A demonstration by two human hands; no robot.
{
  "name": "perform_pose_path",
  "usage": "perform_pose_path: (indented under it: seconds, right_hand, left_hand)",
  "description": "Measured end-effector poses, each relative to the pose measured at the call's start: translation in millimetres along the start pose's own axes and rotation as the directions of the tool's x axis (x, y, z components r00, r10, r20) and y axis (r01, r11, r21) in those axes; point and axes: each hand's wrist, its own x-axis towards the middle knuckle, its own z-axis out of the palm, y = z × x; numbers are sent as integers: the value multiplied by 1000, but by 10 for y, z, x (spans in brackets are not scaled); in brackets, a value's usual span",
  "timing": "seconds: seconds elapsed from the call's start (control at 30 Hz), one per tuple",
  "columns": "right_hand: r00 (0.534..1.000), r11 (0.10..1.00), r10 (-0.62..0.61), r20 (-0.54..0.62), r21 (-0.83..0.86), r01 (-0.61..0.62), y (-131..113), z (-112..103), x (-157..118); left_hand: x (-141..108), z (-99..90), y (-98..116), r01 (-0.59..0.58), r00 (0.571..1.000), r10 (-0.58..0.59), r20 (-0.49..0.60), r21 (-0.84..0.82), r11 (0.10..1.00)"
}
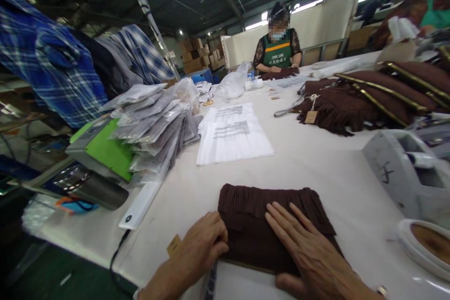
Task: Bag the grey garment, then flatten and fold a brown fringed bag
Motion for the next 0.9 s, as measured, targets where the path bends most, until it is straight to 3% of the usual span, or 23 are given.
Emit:
perform_pose_path:
  seconds: [0.1, 0.23, 0.37, 0.43, 0.5, 0.57, 0.63, 0.7, 0.73, 0.8, 0.9]
  right_hand:
    - [1000, 1000, 16, 15, 7, -16, 5, 18, -16]
    - [999, 999, 34, 17, 24, -34, 5, 48, -32]
    - [999, 997, 34, 18, 67, -35, -5, 42, -33]
    - [999, 998, 39, 2, 59, -39, -15, 13, -19]
    - [999, 1000, 24, -30, 9, -24, -24, -29, 5]
    - [997, 998, -24, -74, -66, 19, -21, -68, 34]
    - [988, 986, -92, -128, -148, 72, 2, -79, 63]
    - [972, 966, -160, -175, -232, 117, 51, -50, 87]
    - [962, 952, -192, -193, -273, 136, 83, -21, 98]
    - [942, 923, -252, -222, -347, 165, 156, 48, 117]
    - [915, 886, -321, -245, -419, 199, 242, 130, 133]
  left_hand:
    - [118, -15, 79, 43, 997, -54, -60, -167, 985]
    - [264, 176, 126, 60, 995, -73, -71, -170, 984]
    - [272, 225, 128, -7, 993, -34, -109, -357, 934]
    - [237, 135, 97, -66, 976, -31, -217, -428, 901]
    - [192, 52, 26, -104, 933, -20, -359, -322, 941]
    - [153, 71, -76, -108, 908, 79, -412, -47, 993]
    - [148, 244, -187, -151, 908, 243, -341, 275, 949]
    - [206, 542, -287, -222, 877, 401, -264, 516, 827]
    - [263, 706, -327, -233, 850, 462, -254, 604, 762]
    - [411, 981, -374, -153, 767, 539, -347, 718, 679]
    - [603, 1092, -368, -11, 644, 546, -536, 708, 707]
